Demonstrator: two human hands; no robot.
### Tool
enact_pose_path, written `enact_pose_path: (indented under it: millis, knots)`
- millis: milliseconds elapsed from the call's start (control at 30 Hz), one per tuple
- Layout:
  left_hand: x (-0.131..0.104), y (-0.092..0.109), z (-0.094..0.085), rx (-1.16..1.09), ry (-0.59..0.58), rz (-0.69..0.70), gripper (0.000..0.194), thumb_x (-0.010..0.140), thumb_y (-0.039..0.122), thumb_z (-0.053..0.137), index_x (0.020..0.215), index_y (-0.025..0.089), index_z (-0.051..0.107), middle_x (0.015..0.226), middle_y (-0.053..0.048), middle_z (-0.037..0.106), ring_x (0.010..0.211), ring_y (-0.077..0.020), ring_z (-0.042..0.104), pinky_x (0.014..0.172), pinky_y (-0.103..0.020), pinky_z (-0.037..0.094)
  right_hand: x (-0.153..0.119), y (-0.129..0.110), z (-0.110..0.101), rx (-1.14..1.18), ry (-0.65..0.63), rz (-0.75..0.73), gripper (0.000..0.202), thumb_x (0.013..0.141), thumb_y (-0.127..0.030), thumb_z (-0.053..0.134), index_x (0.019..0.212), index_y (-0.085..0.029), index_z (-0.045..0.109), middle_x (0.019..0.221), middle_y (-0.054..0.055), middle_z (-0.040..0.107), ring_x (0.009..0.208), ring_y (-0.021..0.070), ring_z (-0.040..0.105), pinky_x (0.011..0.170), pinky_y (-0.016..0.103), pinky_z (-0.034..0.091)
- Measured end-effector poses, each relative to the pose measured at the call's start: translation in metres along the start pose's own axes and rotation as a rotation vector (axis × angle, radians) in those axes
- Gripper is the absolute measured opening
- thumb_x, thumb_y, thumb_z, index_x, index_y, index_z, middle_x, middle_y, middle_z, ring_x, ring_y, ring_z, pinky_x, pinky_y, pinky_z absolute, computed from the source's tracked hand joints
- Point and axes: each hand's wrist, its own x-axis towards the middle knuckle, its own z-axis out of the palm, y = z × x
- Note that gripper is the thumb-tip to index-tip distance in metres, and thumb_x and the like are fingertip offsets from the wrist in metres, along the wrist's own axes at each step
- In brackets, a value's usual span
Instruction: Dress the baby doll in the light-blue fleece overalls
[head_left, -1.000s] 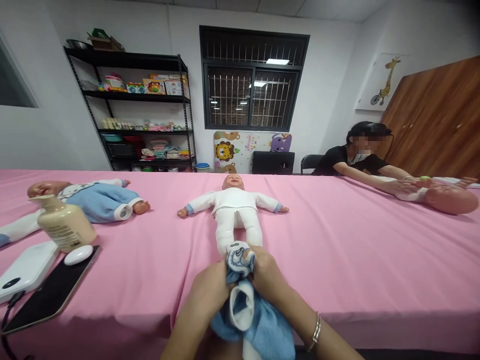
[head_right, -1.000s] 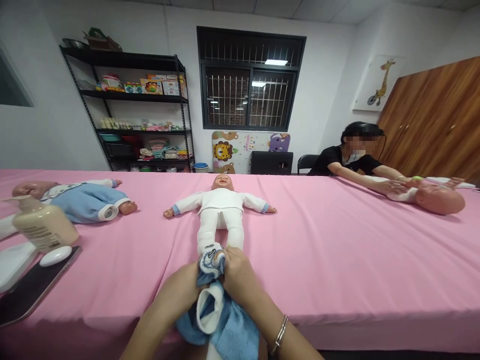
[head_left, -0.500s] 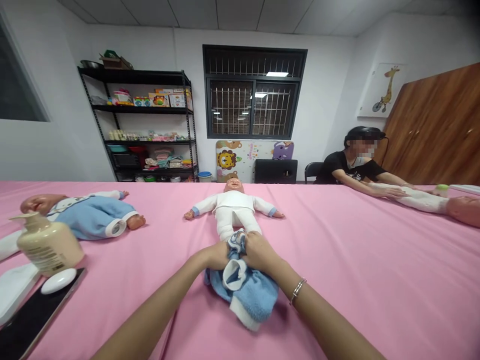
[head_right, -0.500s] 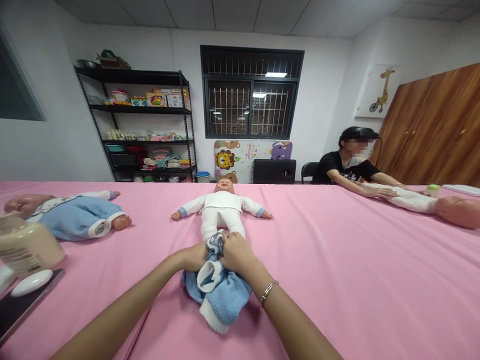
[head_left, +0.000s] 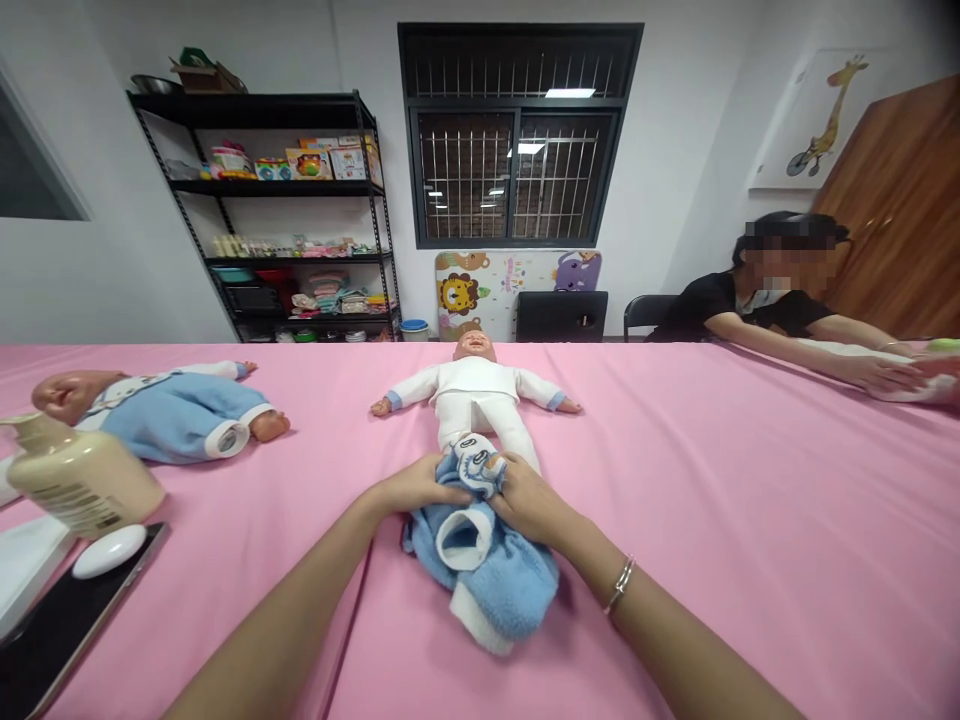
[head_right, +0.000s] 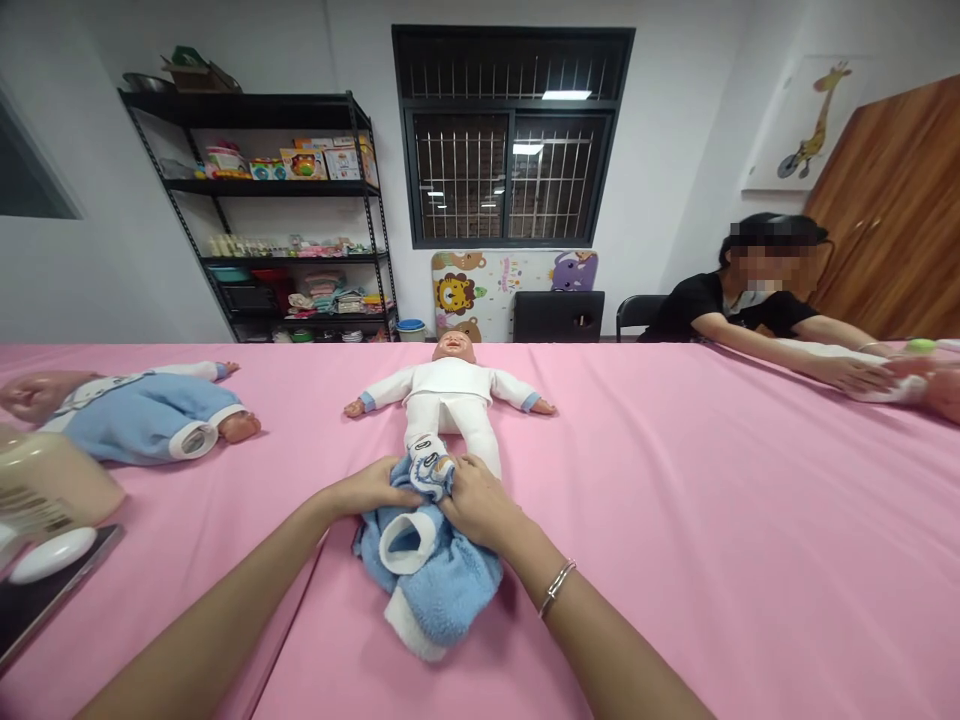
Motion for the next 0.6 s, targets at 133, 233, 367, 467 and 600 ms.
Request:
enact_pose_path:
  millis: [133,233,367,467,600]
  knots:
    - [0.004,-0.008,-0.005,0.019,0.346,-0.061,0.022,0.063,0.028,0.063,0.078,0.012,0.063,0.078,-0.003,0.067,0.073,-0.0169,0.060,0.070,-0.027,0.047,0.000,-0.003,0.002,-0.020,-0.039,0.025,0.021,0.082,-0.013,0.042,0.097,-0.013,0.055,0.099,0.011,0.060,0.096,0.0209,0.052,0.095,0.038,0.038]
    - [0.004,-0.012,-0.008,0.150,0.425,-0.168,0.020,0.064,0.032,0.060,0.070,0.013,0.063,0.071,-0.002,0.066,0.069,-0.0184,0.060,0.063,-0.027,0.045,0.001,-0.005,0.002,-0.045,-0.043,0.056,0.019,0.080,-0.013,0.042,0.095,-0.013,0.055,0.094,0.011,0.060,0.092,0.0215,0.052,0.091,0.037,0.040]
    - [-0.001,-0.008,-0.009,0.199,0.321,-0.252,0.025,0.067,0.037,0.060,0.074,0.014,0.066,0.079,-0.004,0.069,0.077,-0.0214,0.061,0.067,-0.029,0.047,-0.003,-0.009,0.000,-0.006,-0.053,0.105,0.016,0.075,-0.011,0.046,0.087,-0.014,0.055,0.088,0.010,0.061,0.086,0.0220,0.054,0.084,0.036,0.043]
    - [-0.003,-0.003,-0.004,0.023,0.274,-0.204,0.028,0.067,0.035,0.064,0.085,0.013,0.067,0.090,-0.006,0.070,0.085,-0.0222,0.062,0.075,-0.031,0.048,-0.006,-0.012,-0.003,0.172,-0.023,0.147,0.021,0.072,-0.010,0.047,0.089,-0.016,0.056,0.094,0.008,0.062,0.086,0.0211,0.056,0.078,0.033,0.044]
    - [-0.005,0.004,0.006,-0.303,0.271,-0.164,0.042,0.070,0.038,0.068,0.104,0.013,0.062,0.096,-0.009,0.069,0.088,-0.0217,0.063,0.080,-0.032,0.049,-0.006,-0.014,-0.010,0.476,0.095,0.178,0.024,0.068,-0.010,0.047,0.089,-0.015,0.058,0.091,0.006,0.064,0.081,0.0189,0.057,0.074,0.031,0.045]
